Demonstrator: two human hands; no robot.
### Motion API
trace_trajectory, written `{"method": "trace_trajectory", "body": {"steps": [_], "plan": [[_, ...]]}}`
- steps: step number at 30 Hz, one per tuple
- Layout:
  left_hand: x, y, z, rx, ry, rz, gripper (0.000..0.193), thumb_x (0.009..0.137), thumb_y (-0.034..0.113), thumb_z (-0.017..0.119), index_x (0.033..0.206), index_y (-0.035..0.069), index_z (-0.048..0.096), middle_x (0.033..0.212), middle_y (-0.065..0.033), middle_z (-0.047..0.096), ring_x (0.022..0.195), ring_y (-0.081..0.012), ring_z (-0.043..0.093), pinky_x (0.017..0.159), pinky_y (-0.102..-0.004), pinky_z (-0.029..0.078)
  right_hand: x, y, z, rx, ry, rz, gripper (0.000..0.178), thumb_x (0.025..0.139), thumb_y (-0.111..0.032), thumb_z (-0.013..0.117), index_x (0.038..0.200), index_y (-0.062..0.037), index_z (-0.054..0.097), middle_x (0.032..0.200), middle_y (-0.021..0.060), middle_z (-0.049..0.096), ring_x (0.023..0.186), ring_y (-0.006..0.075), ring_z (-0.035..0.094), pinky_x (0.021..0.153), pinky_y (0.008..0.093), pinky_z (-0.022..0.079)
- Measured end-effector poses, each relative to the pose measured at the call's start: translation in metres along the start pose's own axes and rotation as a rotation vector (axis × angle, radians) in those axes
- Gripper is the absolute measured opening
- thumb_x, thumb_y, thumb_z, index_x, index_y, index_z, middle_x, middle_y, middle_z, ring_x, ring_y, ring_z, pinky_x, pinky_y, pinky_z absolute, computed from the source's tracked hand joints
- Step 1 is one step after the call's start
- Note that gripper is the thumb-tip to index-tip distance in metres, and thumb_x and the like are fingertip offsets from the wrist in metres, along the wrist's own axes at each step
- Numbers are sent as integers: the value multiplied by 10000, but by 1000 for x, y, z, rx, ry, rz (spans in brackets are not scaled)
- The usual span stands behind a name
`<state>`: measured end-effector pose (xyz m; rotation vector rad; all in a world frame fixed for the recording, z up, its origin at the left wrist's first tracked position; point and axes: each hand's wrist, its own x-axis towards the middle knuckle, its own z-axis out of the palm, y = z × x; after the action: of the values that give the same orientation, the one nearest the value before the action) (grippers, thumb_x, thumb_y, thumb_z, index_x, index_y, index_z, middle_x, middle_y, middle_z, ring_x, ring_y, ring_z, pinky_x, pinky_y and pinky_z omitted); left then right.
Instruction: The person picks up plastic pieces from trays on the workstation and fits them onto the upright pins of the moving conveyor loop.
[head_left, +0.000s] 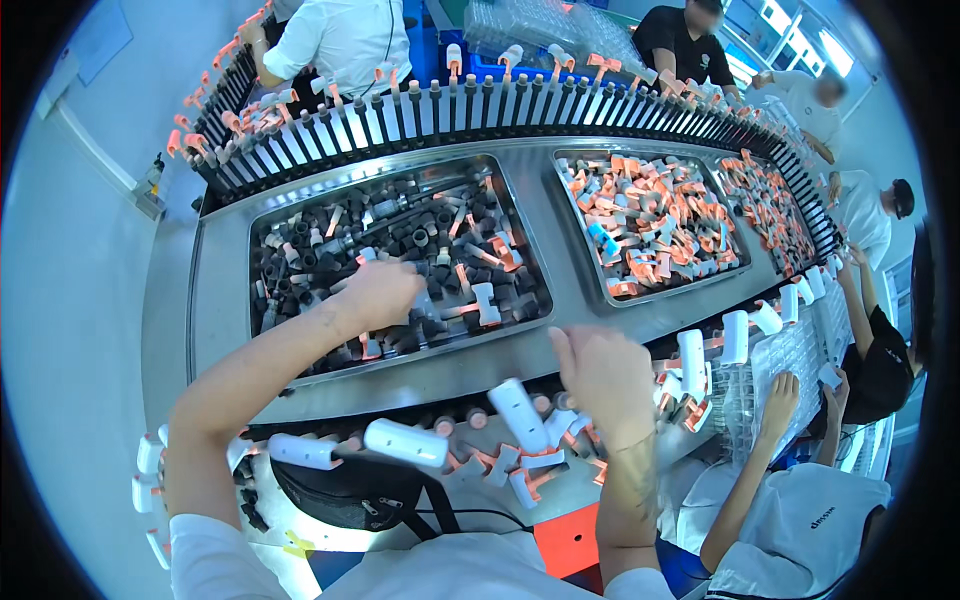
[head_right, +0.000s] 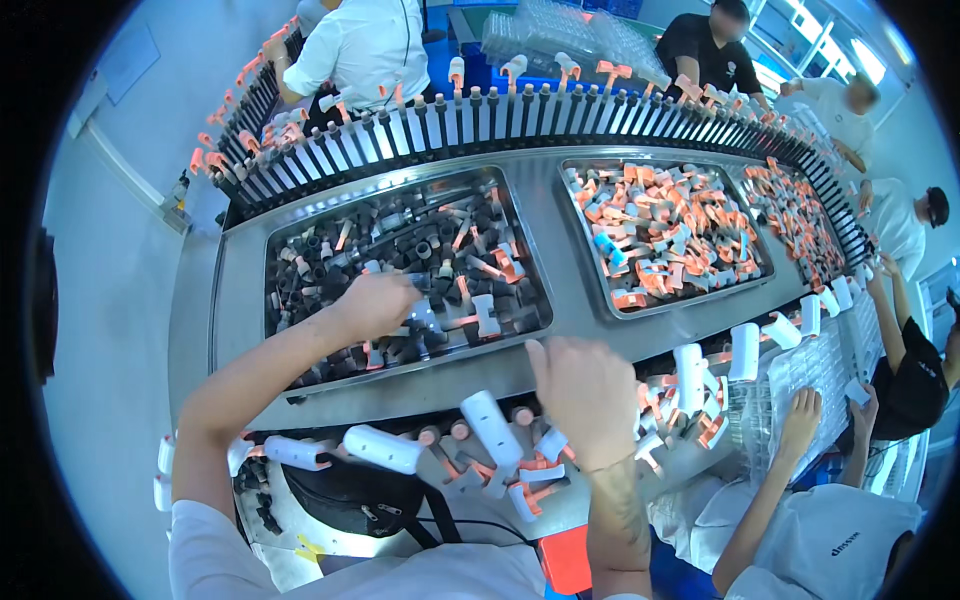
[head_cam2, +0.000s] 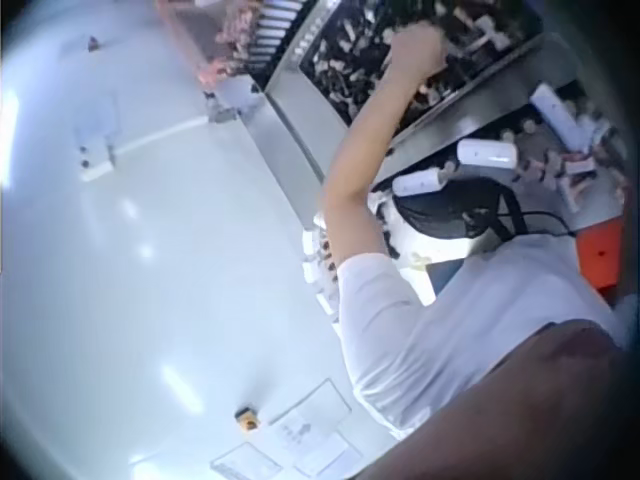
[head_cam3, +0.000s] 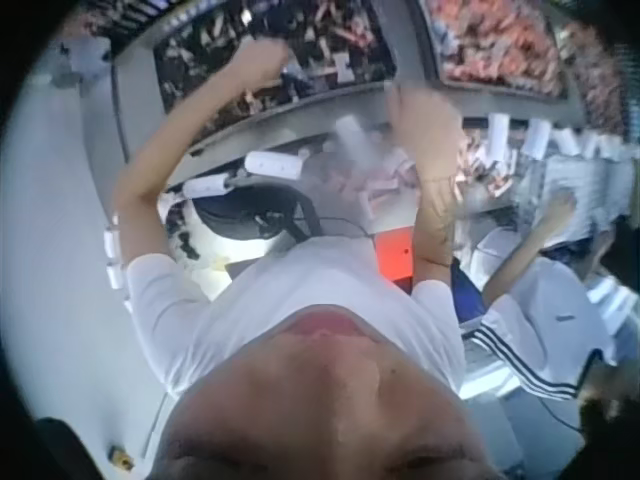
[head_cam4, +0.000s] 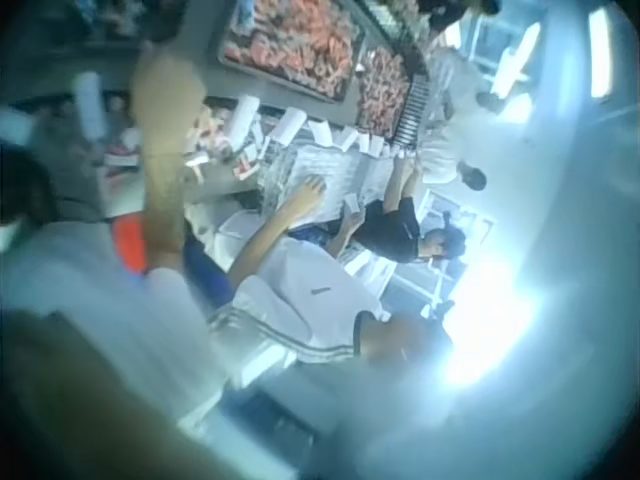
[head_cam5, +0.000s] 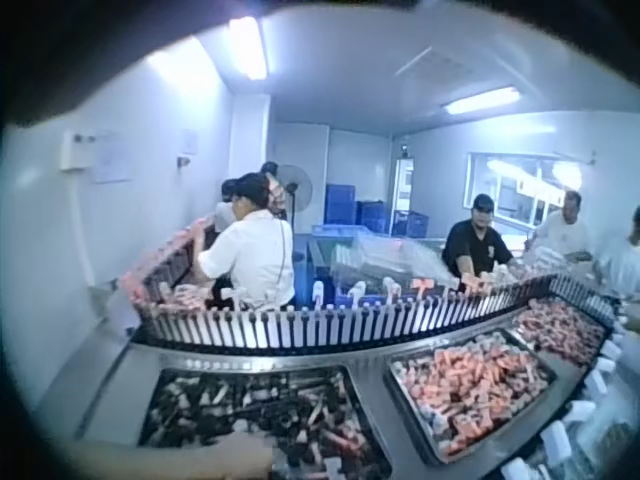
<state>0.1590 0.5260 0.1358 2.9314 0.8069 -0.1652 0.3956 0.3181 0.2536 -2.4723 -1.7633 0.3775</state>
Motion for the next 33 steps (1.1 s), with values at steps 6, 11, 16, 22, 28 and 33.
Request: {"method": "trace_trajectory", "body": {"steps": [6,11,16,22,28,33], "plan": [[109,-44,23,37,25,-116,133,818,109,655,898,32,727,928,-182,730,912,-350,721,774,-443,596,-6,-12,-51,224,484,-502,190,916,-191,642,1005,-44,721,1082,108,721,1087,343,659,931,447,483],[164,-45,67,-35,133,-294,161,851,134,633,888,42,759,907,-196,744,855,-360,743,728,-465,614,-18,10,-68,124,469,-511,156,870,-171,671,802,-43,730,870,106,741,965,359,685,884,453,478],[179,-30,63,-176,163,-456,188,864,122,648,976,48,781,1006,-180,754,948,-331,744,790,-432,612,-12,-14,10,-26,241,-437,231,917,-219,663,750,-66,704,730,108,683,779,333,662,719,455,505],[150,-8,13,-92,140,-192,247,821,180,625,820,-41,736,882,-233,729,862,-385,734,765,-475,600,-18,-19,24,397,366,-601,197,931,-219,653,839,-49,691,870,102,707,862,314,667,763,439,499],[-56,17,-144,-252,397,-227,434,816,142,758,1229,76,644,875,-146,719,757,-317,700,698,-389,548,-39,-58,-52,318,650,-778,230,918,-260,671,773,-81,681,806,65,661,859,247,648,788,401,485],[-181,127,-157,-571,774,-326,394,878,34,725,1261,21,637,815,-78,675,676,-124,624,619,-271,499,-16,-31,12,55,581,-406,260,959,-248,604,763,-91,673,744,48,667,868,277,677,811,420,497]]}}
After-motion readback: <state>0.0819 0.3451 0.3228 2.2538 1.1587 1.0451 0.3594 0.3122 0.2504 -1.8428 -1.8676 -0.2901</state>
